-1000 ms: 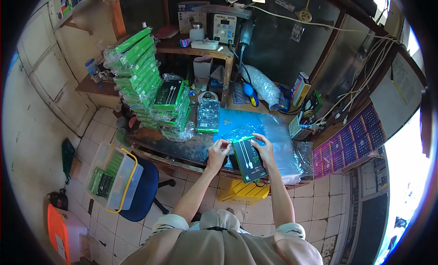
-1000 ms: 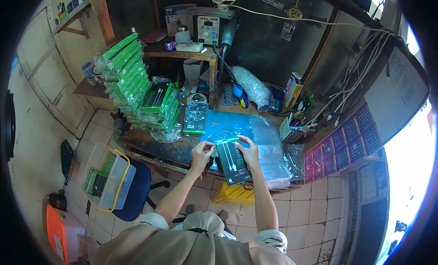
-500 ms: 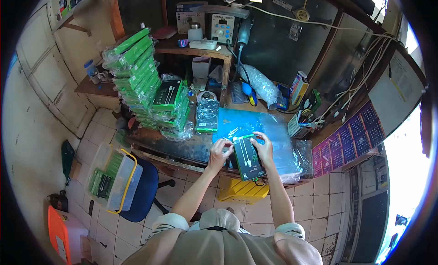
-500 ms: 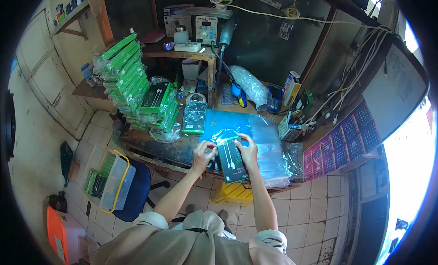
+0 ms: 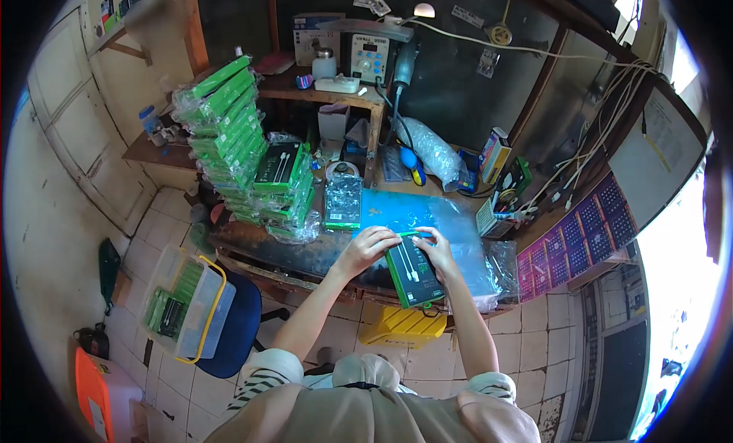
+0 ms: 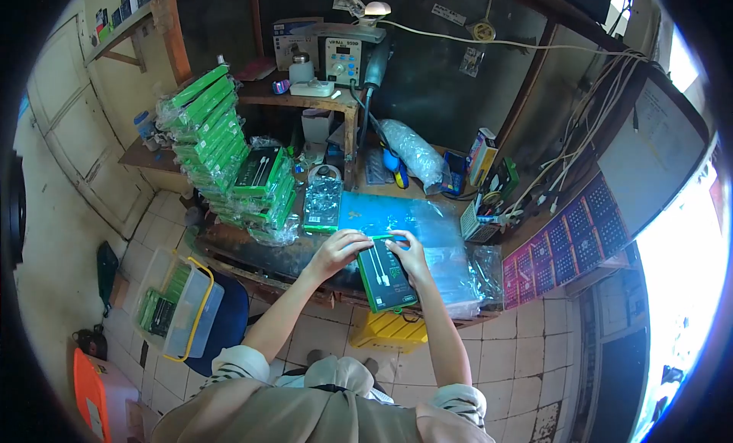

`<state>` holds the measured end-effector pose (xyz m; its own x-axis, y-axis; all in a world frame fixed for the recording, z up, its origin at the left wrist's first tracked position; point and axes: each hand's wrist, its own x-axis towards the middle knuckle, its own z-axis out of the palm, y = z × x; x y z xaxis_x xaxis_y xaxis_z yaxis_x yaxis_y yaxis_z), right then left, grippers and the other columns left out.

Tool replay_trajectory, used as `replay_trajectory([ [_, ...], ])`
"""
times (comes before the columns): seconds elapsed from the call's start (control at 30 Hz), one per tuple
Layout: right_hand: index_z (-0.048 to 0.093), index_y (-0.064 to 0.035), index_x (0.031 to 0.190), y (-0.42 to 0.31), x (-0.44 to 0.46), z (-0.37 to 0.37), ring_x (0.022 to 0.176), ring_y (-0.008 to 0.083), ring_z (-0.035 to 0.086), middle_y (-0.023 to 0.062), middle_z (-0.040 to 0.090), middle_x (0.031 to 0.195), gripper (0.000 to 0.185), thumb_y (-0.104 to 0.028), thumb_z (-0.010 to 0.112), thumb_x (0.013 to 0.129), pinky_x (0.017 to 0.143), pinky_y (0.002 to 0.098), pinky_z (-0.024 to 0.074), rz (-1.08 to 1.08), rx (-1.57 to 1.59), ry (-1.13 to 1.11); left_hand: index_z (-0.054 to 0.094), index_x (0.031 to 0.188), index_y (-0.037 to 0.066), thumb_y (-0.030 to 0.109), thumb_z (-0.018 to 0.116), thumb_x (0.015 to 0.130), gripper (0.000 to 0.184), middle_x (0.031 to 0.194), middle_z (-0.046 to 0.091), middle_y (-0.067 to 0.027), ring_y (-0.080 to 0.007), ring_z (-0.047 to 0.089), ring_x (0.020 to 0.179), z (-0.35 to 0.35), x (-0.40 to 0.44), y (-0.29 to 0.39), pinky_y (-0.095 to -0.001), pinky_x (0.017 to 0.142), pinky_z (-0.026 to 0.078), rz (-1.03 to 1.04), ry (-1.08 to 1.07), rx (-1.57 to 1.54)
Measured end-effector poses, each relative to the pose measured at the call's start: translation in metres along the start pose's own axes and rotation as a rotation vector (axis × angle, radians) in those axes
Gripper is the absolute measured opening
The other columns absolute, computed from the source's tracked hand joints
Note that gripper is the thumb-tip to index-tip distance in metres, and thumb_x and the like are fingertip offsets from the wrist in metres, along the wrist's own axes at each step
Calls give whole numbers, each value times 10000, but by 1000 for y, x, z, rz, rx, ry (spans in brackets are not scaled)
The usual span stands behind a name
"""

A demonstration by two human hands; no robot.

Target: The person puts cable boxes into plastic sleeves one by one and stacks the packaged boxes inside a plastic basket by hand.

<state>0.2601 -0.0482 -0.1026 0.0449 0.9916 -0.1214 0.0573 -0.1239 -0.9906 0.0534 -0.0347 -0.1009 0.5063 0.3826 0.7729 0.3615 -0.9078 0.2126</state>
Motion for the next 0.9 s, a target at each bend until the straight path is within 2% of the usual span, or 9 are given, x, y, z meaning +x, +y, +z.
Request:
replay_trajectory([
  [0.07, 567, -71, 1097, 3, 6, -10, 812, 98, 538, 62, 587, 888, 320, -165, 637, 799, 683, 212, 444, 43, -23, -49, 592, 1023, 82, -16, 669, 574, 466, 1014, 582, -42, -232, 551, 941, -1, 1, -2, -341, 829, 451, -33, 36, -58],
  [0.13, 537, -50, 1159, 12, 22, -23, 943, 142, 526, 112, 571, 1047, 353, -228, 559, 855, 791, 252, 439, -158, -35, -246, 590, 1023, 73, -26, 668, 568, 472, 983, 598, -55, -233, 563, 934, -1, 2, -5, -339, 813, 460, -72, 47, -101],
  [0.17, 491, -19, 1209, 8, 18, -33, 1004, 167, 523, 128, 544, 1131, 381, -238, 474, 898, 847, 269, 436, 11, 178, -342, 589, 1022, 71, -17, 670, 578, 460, 973, 601, -62, -236, 557, 948, 3, -1, -9, -339, 816, 459, -161, 86, -115],
  [0.27, 427, 19, 1228, -7, 7, -40, 990, 188, 545, 121, 526, 1129, 414, -131, 522, 854, 880, 324, 437, 57, 356, -338, 604, 985, 60, 29, 697, 607, 391, 929, 618, -85, -245, 575, 925, 10, 4, -13, -326, 782, 468, -326, 169, -139],
  [0.33, 365, 9, 1264, -14, 7, -31, 1029, 216, 527, 129, 513, 1143, 535, -88, 598, 792, 886, 337, 429, -61, 252, -294, 618, 951, 47, 89, 723, 647, 324, 895, 632, -78, -228, 611, 836, 14, 10, -15, -305, 737, 476, -684, 248, -348],
  [0.4, 331, -15, 1290, -21, 3, -18, 1068, 221, 499, 138, 501, 1151, 640, -61, 660, 743, 895, 326, 419, -304, -139, -144, 619, 952, 20, 157, 732, 689, 317, 884, 648, -73, -174, 625, 769, 16, 15, -17, -277, 717, 479, -743, 259, -398],
  [0.47, 295, -32, 1312, -16, 11, -12, 1074, 204, 484, 133, 494, 1153, 721, -79, 699, 717, 885, 312, 418, -376, -181, -134, 613, 977, 2, 178, 718, 722, 327, 903, 652, -74, -123, 613, 793, 15, 20, -21, -259, 729, 477, -831, 215, -622],
  [0.57, 301, -27, 1306, -23, 16, -5, 869, 161, 557, 87, 580, 919, 727, -72, 711, 707, 780, 288, 449, -400, -34, -80, 602, 998, -17, 177, 708, 736, 343, 930, 645, -88, -112, 598, 845, 7, 28, -19, -259, 754, 472, -835, 158, -697],
  [0.9, 193, -42, 1354, -50, 16, -18, 809, 169, 578, 118, 599, 926, 858, -70, 718, 676, 708, 292, 467, -479, -120, -117, 263, 1359, 150, 123, 743, 658, 850, 1025, 605, -145, -216, 597, 915, -31, 60, -6, -320, 815, 462, -617, -16, -568],
])
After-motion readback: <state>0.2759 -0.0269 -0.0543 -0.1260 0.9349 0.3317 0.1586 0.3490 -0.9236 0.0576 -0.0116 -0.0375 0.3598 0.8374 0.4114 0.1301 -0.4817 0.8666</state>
